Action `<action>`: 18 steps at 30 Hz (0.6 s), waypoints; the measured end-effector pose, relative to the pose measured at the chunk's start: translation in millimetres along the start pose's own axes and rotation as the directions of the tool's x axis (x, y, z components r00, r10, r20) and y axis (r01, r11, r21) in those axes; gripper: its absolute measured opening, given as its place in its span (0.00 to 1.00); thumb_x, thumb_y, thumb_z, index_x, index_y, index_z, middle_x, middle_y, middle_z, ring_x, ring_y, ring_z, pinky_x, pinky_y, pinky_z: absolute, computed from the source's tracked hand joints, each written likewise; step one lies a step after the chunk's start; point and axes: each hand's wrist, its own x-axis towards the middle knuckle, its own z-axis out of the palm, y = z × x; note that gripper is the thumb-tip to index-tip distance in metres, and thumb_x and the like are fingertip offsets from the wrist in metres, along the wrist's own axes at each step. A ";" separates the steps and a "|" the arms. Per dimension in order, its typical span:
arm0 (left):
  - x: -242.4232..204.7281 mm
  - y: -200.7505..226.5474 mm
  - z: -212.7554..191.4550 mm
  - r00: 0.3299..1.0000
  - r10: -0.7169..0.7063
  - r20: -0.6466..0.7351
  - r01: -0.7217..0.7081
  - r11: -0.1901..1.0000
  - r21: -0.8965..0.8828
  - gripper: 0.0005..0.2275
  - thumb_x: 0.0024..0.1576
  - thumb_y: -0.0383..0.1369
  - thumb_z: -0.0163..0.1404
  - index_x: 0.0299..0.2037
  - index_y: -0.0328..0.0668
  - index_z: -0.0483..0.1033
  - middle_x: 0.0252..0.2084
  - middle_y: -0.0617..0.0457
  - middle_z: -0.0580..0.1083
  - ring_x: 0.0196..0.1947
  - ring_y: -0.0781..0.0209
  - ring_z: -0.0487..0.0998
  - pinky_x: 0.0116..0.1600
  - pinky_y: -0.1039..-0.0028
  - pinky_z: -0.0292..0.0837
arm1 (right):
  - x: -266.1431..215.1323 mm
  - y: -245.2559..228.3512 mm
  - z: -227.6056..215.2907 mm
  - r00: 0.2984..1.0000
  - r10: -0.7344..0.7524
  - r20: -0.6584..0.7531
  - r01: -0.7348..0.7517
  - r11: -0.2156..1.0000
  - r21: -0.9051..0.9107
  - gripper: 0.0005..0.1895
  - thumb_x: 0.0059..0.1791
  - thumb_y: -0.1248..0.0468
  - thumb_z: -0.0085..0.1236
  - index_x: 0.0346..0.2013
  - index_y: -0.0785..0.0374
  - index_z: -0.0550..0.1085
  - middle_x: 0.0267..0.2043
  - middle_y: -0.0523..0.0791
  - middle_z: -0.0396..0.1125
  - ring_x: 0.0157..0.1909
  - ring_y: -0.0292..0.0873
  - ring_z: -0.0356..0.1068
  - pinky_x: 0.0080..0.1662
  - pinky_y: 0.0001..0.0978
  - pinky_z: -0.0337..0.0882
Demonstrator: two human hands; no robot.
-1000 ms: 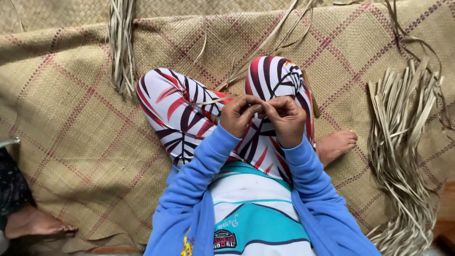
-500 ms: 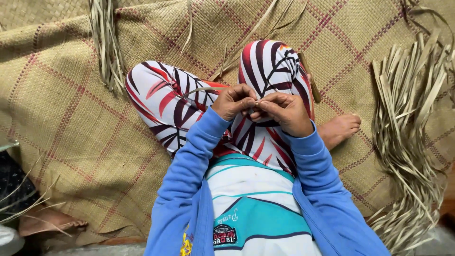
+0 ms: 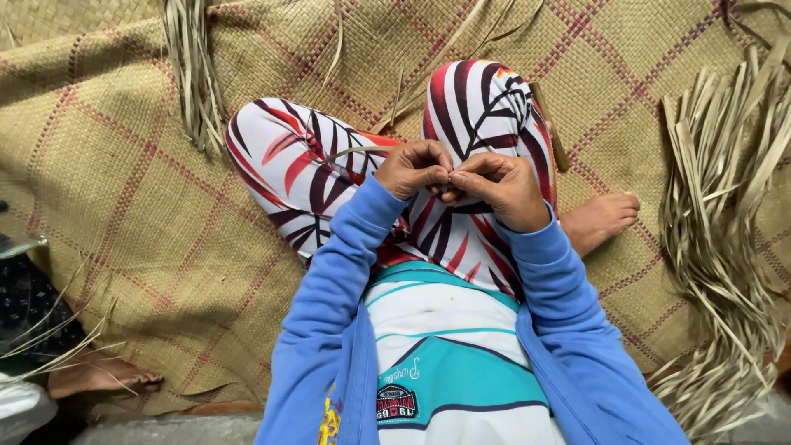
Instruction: Manually splitting dried plant fibers into thinner strips using a small wooden guide to prepare them for weaving.
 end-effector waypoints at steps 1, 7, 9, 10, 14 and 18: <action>0.2 1.7 1.8 1.000 0.005 0.002 -0.005 1.000 0.000 0.07 0.55 0.22 0.63 0.38 0.26 0.78 0.30 0.40 0.78 0.25 0.61 0.81 0.28 0.78 0.80 | 0.2 2.2 -1.3 1.000 0.005 -0.001 -0.005 1.000 0.011 0.04 0.50 0.76 0.63 0.38 0.78 0.77 0.28 0.60 0.74 0.31 0.48 0.79 0.34 0.36 0.81; -1.3 8.3 6.3 1.000 0.012 0.000 -0.012 1.000 0.022 0.07 0.54 0.21 0.63 0.37 0.26 0.78 0.30 0.40 0.78 0.26 0.61 0.81 0.28 0.77 0.81 | 0.4 5.8 -5.6 1.000 -0.001 0.020 0.001 1.000 -0.007 0.04 0.51 0.76 0.63 0.38 0.78 0.77 0.30 0.59 0.74 0.34 0.49 0.80 0.36 0.38 0.82; -2.8 8.9 7.2 1.000 0.009 -0.004 -0.009 1.000 0.030 0.07 0.54 0.21 0.64 0.37 0.27 0.78 0.30 0.40 0.78 0.27 0.61 0.81 0.28 0.76 0.81 | -0.7 6.0 -5.9 1.000 0.008 0.021 -0.008 1.000 0.000 0.04 0.51 0.76 0.62 0.38 0.79 0.77 0.30 0.60 0.74 0.34 0.50 0.80 0.36 0.39 0.83; -2.4 10.2 7.9 1.000 0.013 0.002 -0.014 0.999 0.048 0.07 0.54 0.21 0.63 0.37 0.27 0.78 0.30 0.41 0.78 0.27 0.62 0.81 0.29 0.77 0.82 | -0.7 5.4 -5.5 1.000 0.000 0.018 0.001 1.000 -0.012 0.04 0.51 0.76 0.63 0.38 0.79 0.77 0.30 0.59 0.74 0.34 0.49 0.80 0.36 0.38 0.82; -1.7 8.8 8.7 1.000 0.022 0.005 -0.023 0.998 0.051 0.07 0.54 0.22 0.64 0.36 0.28 0.78 0.30 0.42 0.78 0.27 0.64 0.81 0.29 0.78 0.82 | -0.4 3.2 -4.0 1.000 -0.005 0.010 0.005 1.000 -0.016 0.05 0.50 0.76 0.63 0.38 0.79 0.77 0.29 0.58 0.74 0.33 0.48 0.79 0.35 0.38 0.82; 0.6 9.8 7.2 0.999 0.042 0.021 -0.043 0.997 0.057 0.07 0.54 0.22 0.64 0.36 0.28 0.79 0.31 0.41 0.79 0.27 0.64 0.81 0.29 0.77 0.82 | -1.0 -1.2 -0.1 1.000 -0.005 0.006 0.005 1.000 -0.020 0.04 0.50 0.76 0.63 0.37 0.78 0.77 0.29 0.57 0.74 0.33 0.47 0.79 0.35 0.37 0.82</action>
